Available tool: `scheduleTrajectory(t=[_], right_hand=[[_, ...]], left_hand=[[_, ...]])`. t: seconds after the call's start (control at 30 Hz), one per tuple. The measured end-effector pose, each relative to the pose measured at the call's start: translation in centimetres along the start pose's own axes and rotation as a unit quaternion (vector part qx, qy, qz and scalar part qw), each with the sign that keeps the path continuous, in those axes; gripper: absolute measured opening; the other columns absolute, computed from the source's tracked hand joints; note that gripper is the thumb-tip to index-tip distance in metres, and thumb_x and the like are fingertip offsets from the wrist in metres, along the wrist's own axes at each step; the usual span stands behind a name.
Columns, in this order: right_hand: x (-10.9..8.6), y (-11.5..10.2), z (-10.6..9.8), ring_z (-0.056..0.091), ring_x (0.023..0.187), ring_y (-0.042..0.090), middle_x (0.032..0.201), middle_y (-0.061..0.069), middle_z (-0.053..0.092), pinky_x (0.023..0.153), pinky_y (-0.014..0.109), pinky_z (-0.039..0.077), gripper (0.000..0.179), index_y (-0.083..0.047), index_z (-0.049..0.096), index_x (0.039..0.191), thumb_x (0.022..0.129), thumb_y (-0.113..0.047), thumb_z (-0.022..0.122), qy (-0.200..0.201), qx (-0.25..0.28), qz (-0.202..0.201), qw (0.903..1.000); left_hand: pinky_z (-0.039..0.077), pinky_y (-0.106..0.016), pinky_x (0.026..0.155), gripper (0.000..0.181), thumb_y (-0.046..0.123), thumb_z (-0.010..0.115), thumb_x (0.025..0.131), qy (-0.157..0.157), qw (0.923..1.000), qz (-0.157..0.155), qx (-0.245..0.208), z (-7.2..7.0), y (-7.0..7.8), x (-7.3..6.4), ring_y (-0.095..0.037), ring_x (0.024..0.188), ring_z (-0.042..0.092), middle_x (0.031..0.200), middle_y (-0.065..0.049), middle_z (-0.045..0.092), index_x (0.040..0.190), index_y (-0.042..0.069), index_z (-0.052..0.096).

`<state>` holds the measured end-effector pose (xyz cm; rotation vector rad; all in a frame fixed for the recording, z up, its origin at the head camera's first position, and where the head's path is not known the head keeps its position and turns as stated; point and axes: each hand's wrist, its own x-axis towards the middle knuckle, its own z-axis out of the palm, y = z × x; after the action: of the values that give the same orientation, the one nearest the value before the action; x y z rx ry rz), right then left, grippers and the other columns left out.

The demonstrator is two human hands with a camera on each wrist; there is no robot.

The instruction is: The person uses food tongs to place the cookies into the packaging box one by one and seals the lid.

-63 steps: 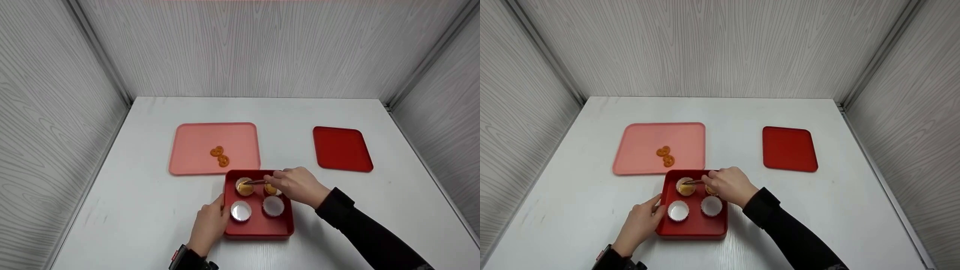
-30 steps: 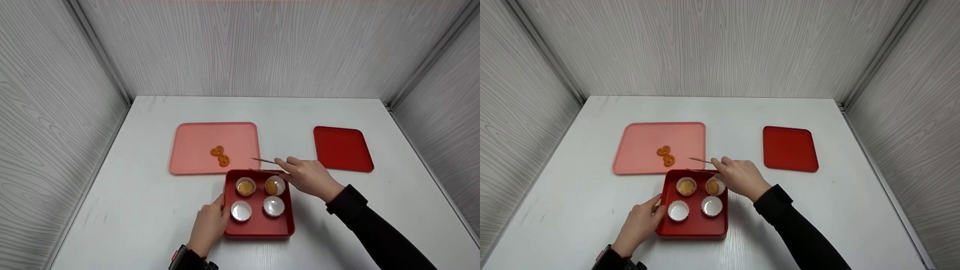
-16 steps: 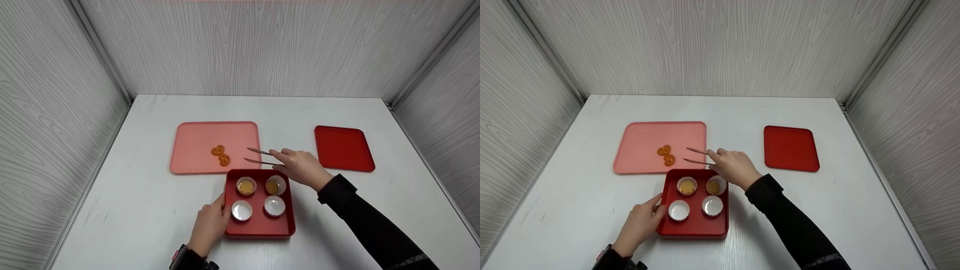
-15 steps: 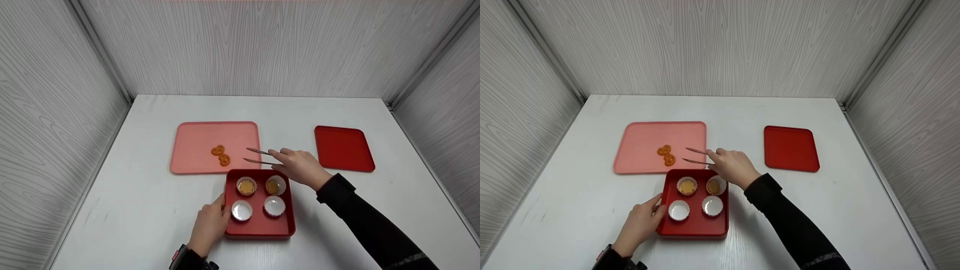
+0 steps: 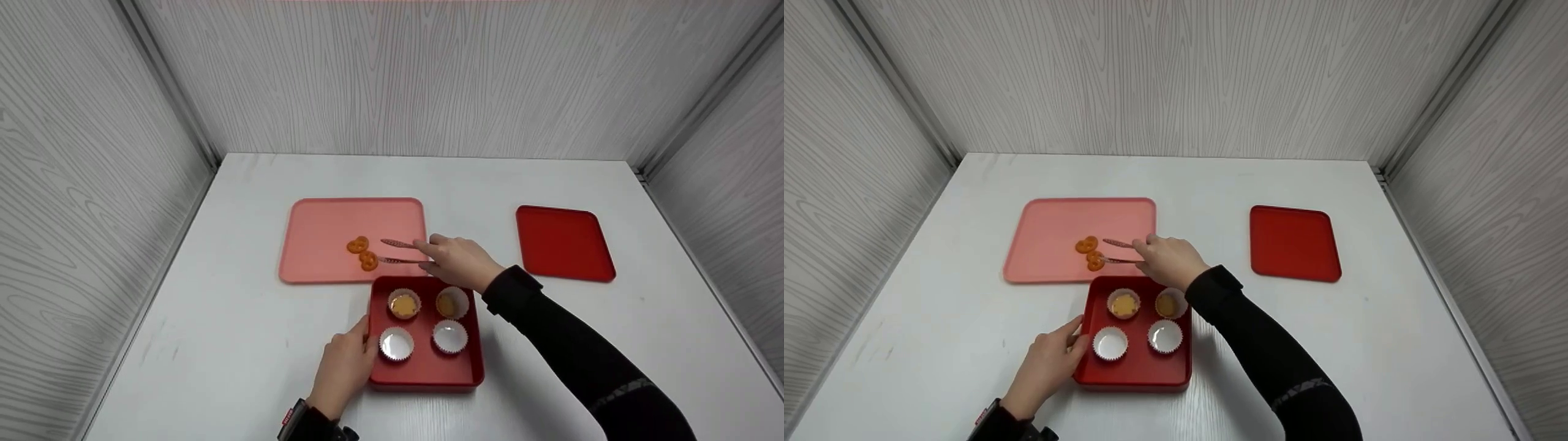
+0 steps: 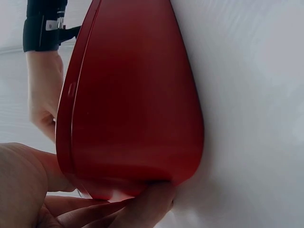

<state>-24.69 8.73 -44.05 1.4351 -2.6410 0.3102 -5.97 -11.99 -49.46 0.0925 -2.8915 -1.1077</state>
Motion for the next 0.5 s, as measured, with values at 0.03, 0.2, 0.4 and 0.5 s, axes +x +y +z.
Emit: scheduleTrajectory(t=[0.03, 0.2, 0.4, 0.5], right_hand=[[0.2, 0.0, 0.2, 0.058, 0.059, 0.021, 0.086, 0.012, 0.061, 0.056, 0.033, 0.047, 0.034, -0.004, 0.064, 0.128, 0.097, -0.016, 0.071, -0.004, 0.003, -0.003, 1.0000], [1.0, 0.4, 1.0, 0.061, 0.066, 0.025, 0.095, 0.015, 0.063, 0.062, 0.037, 0.048, 0.034, -0.003, 0.060, 0.133, 0.100, -0.012, 0.065, -0.045, 0.033, 0.001, 0.9985], [1.8, 0.7, 1.8, 0.069, 0.088, 0.033, 0.106, 0.017, 0.066, 0.075, 0.043, 0.054, 0.045, -0.006, 0.056, 0.144, 0.102, -0.020, 0.064, -0.101, 0.074, 0.023, 0.9919], [2.1, 0.8, 2.0, 0.069, 0.088, 0.032, 0.104, 0.016, 0.066, 0.076, 0.042, 0.054, 0.042, -0.007, 0.058, 0.141, 0.101, -0.021, 0.064, -0.104, 0.087, 0.018, 0.9906]], left_hand=[[0.055, -0.045, 0.068, 0.026, 0.014, 0.062, 0.099, 0.000, 1.0000, 0.001, -0.001, 0.0, 0.0, 0.0, -0.026, 0.083, 0.071, 0.096, -0.014, 0.075, 0.122, 0.004, 0.065], [0.055, -0.046, 0.069, 0.023, 0.014, 0.062, 0.099, -0.003, 1.0000, 0.004, -0.004, -0.1, -0.1, 0.1, -0.025, 0.085, 0.071, 0.098, -0.013, 0.075, 0.120, 0.005, 0.065], [0.055, -0.047, 0.071, 0.023, 0.013, 0.062, 0.099, -0.005, 0.9999, 0.004, -0.010, 0.0, -0.2, 0.1, -0.028, 0.089, 0.072, 0.102, -0.014, 0.076, 0.120, 0.005, 0.065], [0.055, -0.047, 0.070, 0.023, 0.013, 0.062, 0.099, 0.000, 0.9999, 0.007, -0.009, 0.0, -0.2, 0.0, -0.029, 0.088, 0.073, 0.102, -0.015, 0.076, 0.120, 0.005, 0.065]])
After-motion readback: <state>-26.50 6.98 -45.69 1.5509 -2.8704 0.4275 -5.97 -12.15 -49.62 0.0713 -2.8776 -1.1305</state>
